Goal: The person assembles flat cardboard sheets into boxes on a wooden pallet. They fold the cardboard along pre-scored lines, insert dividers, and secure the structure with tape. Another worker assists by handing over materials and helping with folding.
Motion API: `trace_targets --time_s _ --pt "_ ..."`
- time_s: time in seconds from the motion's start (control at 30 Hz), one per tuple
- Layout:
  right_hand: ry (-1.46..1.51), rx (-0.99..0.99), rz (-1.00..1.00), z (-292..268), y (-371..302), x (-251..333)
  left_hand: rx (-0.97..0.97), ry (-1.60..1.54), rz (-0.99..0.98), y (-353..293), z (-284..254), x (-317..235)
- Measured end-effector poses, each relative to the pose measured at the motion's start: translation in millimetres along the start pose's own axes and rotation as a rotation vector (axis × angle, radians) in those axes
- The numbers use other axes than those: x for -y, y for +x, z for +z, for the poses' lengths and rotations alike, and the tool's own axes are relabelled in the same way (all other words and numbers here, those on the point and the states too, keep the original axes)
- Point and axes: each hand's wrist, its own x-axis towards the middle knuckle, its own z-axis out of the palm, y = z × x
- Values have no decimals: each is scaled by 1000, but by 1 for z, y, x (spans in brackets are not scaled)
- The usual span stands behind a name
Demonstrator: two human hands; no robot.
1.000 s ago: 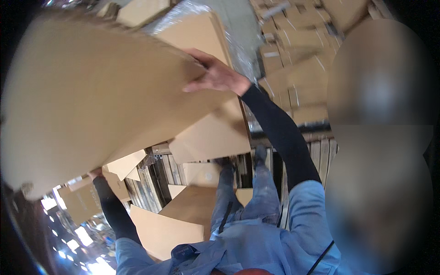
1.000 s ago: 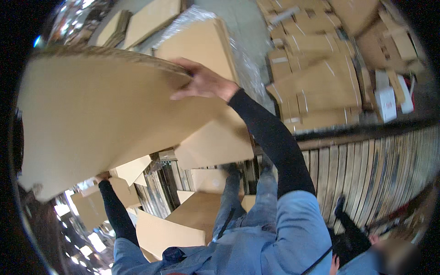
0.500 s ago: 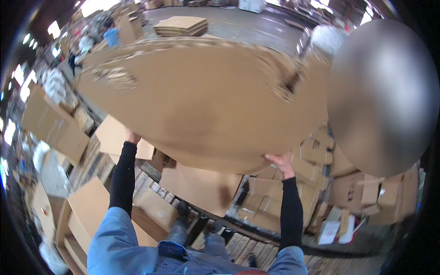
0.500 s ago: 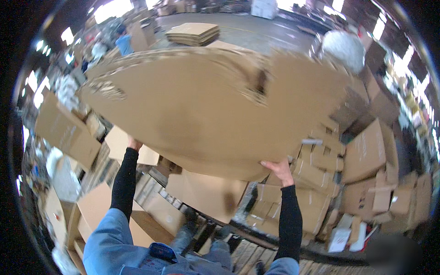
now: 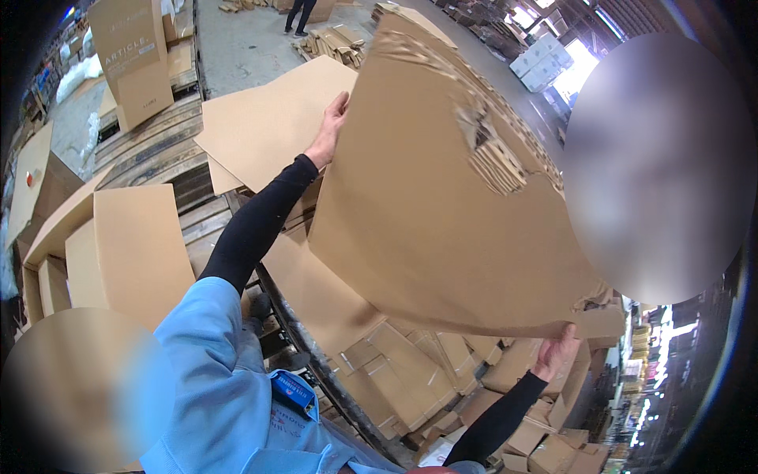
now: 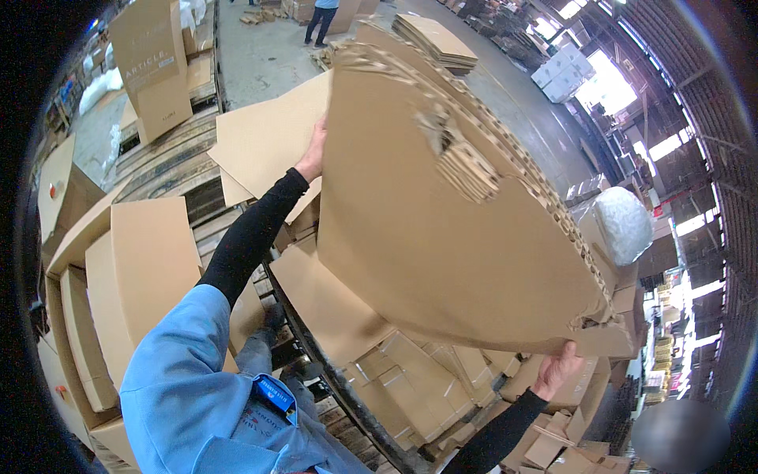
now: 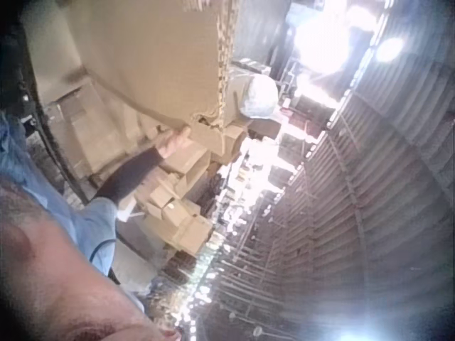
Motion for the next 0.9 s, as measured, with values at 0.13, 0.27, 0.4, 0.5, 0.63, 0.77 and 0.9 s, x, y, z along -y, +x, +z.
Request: trace_targets --time_s 0.13,0.27,0.4,0.5,0.63,0.77,0.9 --pt "-61 2 55 -25 15 -2 -115 28 -111 -1 53 -21" --pt "-23 32 54 -12 28 -9 70 -138 -156 33 26 -25" --pt "-36 -35 152 -22 40 -14 86 -77 -62 23 51 -18" --pt "35 -50 208 -18 43 -11 95 192 52 26 56 -4" --pt "-90 -134 225 -19 49 -2 245 249 -50 35 51 -11" --pt "-120 -229 206 7 45 -4 440 224 -92 52 35 4" --pt "-147 -305 135 38 37 -8 262 96 -94 27 26 12"
